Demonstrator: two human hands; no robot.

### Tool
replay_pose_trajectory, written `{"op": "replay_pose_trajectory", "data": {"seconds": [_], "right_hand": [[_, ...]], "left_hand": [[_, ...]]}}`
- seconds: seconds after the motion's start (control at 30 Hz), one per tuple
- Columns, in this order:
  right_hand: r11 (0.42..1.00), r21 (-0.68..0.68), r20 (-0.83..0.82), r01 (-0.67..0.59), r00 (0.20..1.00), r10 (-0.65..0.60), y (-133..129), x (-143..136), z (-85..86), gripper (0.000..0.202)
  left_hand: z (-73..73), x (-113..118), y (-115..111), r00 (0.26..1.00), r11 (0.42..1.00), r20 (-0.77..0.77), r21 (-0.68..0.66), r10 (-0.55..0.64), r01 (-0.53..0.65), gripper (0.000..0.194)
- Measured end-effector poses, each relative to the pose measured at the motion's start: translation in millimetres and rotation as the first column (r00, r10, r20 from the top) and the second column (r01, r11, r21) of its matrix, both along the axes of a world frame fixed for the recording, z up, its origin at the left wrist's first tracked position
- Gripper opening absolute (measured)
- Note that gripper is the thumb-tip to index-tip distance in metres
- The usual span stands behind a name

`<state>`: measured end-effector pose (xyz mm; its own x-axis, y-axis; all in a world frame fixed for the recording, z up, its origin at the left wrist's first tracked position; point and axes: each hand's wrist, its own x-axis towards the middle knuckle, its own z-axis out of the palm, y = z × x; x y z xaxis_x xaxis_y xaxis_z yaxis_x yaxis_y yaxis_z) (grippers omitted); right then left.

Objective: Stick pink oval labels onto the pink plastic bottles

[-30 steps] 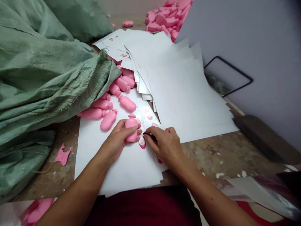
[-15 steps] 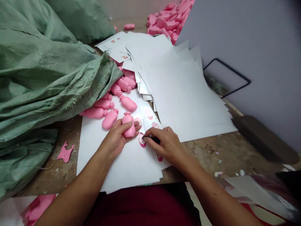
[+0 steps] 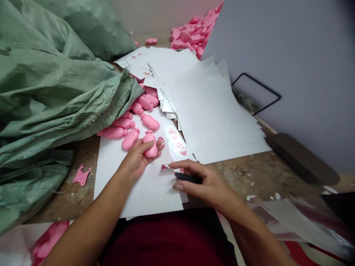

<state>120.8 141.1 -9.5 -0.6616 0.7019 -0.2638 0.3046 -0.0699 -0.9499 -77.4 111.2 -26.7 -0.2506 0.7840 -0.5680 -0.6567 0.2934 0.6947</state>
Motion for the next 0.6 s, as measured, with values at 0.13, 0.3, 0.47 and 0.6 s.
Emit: {"op": "replay_pose_trajectory", "data": {"seconds": [0.13, 0.3, 0.47, 0.6], "right_hand": [[0.95, -0.101, -0.112, 0.295, 0.946, -0.305, 1.2, 0.4, -1.8, 0.025], [0.92, -0.082, -0.16, 0.384, 0.906, -0.392, -3.2, -5.3, -8.3, 0.026], [0.933, -0.1, -0.219, 0.346, 0.907, -0.36, -13.8, -7.2, -7.2, 0.022], [0.945, -0.067, -0.233, 0.32, 0.916, -0.327, -19.9, -11.5, 0.6, 0.017]], "left_hand": [[-2.1, 3.5, -2.3, 0.994, 0.999, -0.112, 0.041, -0.017, 0.021, 0.022], [11.1, 19.4, -22.5, 0.987, 0.995, -0.148, 0.066, -0.067, 0.078, 0.029], [27.8, 39.0, -47.1, 0.993, 0.988, -0.021, 0.097, -0.118, 0.12, 0.031], [32.1, 47.7, -55.4, 0.988, 0.987, 0.108, 0.129, -0.108, 0.094, 0.032]]}}
